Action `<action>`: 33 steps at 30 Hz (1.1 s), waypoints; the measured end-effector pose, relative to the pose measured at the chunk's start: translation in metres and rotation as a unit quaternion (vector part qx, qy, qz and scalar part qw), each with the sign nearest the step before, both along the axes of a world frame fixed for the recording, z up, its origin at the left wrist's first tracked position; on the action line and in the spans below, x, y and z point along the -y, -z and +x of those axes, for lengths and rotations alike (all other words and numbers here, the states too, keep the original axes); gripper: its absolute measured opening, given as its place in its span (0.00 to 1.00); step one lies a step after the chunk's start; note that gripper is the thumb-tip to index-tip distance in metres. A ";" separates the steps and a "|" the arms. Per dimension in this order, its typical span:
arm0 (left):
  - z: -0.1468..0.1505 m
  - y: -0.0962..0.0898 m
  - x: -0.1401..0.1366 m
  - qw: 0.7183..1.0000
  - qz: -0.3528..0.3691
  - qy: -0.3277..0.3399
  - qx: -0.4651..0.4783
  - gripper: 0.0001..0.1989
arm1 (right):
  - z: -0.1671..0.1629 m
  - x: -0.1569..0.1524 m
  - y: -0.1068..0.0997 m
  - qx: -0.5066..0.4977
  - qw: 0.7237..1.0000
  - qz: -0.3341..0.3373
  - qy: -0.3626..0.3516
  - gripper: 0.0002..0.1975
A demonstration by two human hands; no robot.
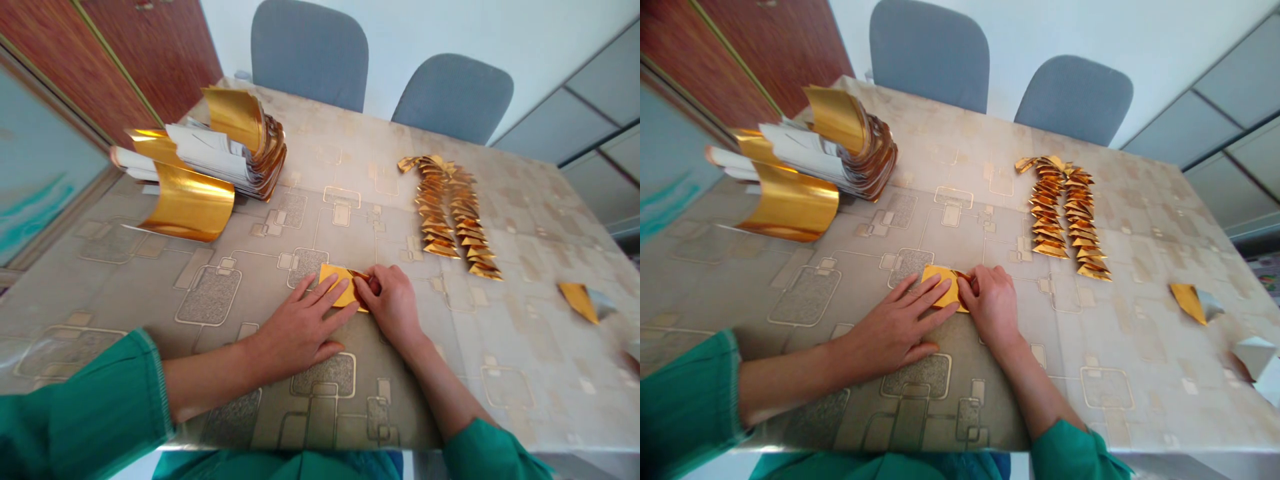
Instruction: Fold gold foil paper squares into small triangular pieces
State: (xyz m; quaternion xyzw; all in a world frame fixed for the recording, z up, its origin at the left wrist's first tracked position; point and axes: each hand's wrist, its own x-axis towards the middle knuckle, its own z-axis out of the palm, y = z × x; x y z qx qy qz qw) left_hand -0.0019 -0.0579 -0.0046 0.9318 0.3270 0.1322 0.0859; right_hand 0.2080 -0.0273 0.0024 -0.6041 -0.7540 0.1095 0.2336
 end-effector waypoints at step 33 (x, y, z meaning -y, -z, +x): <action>0.000 -0.002 -0.004 0.998 0.029 0.006 -0.050 0.31 | 0.012 0.025 -0.010 -0.068 0.993 0.038 -0.085 0.04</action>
